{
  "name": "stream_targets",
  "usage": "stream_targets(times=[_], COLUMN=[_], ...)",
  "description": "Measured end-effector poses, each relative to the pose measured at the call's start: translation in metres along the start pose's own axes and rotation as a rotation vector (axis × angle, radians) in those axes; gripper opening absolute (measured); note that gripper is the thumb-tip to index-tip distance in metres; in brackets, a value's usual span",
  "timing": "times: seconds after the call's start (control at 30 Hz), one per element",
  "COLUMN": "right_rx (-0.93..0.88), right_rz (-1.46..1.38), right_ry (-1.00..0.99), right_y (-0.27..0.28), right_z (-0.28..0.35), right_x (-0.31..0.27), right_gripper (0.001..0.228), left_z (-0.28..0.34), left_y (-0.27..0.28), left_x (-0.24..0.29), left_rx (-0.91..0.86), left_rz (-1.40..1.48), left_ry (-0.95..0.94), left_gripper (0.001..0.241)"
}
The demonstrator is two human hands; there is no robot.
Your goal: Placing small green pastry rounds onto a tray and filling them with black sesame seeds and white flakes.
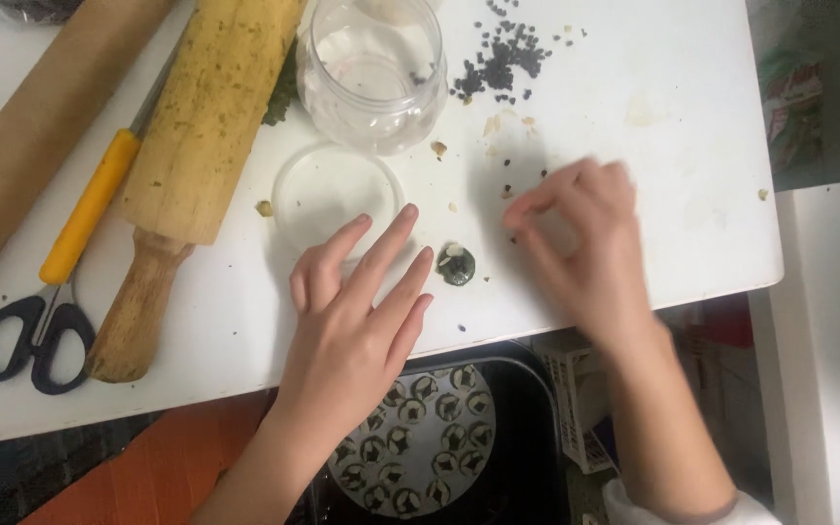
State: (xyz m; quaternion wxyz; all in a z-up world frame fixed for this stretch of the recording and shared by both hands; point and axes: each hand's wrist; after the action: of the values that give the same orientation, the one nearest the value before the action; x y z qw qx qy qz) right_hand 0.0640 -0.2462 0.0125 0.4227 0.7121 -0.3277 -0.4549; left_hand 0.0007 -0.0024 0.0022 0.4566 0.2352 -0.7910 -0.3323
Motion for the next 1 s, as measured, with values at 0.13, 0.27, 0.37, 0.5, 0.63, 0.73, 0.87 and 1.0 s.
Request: stream_targets(times=[0.13, 0.27, 0.37, 0.5, 0.63, 0.73, 0.87, 1.0], right_rx=[0.045, 0.056, 0.039, 0.019, -0.019, 0.026, 0.135, 0.269], right_rz=[-0.033, -0.051, -0.069, -0.069, -0.040, -0.012, 0.153, 0.109], right_ry=[0.017, -0.056, -0.072, -0.069, -0.016, 0.050, 0.123, 0.359], right_y=[0.000, 0.001, -0.002, 0.000, 0.004, 0.014, 0.031, 0.025], right_z=[0.009, 0.012, 0.015, 0.016, 0.015, 0.006, -0.032, -0.118], right_x=[-0.035, -0.044, -0.045, -0.046, -0.044, -0.031, -0.013, -0.005], right_gripper=[0.016, 0.018, 0.017, 0.017, 0.018, 0.018, 0.013, 0.014], left_z=[0.001, 0.002, 0.002, 0.002, 0.002, 0.002, 0.003, 0.001], left_y=[0.000, -0.003, -0.002, -0.002, -0.005, -0.006, -0.006, -0.004], left_x=[-0.001, -0.002, -0.002, -0.001, -0.002, -0.003, -0.004, -0.003], left_rx=[0.000, -0.005, -0.005, 0.002, 0.010, 0.012, 0.013, 0.008], left_rz=[0.002, 0.012, 0.018, 0.011, 0.013, 0.018, 0.027, 0.025], left_ry=[0.003, -0.004, -0.005, -0.007, -0.011, -0.011, -0.012, -0.015], left_gripper=[0.034, 0.034, 0.034, 0.034, 0.034, 0.034, 0.035, 0.035])
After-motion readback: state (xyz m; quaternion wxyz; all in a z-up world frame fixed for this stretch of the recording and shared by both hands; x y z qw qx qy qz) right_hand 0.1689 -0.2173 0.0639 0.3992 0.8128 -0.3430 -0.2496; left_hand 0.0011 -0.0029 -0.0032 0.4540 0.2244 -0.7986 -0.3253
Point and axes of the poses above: each hand's wrist, its own z-axis away from the middle knuckle, its own y-axis out of the back of the hand, x = y × z, and after that the axes turned 3 degrees about z, right-handed
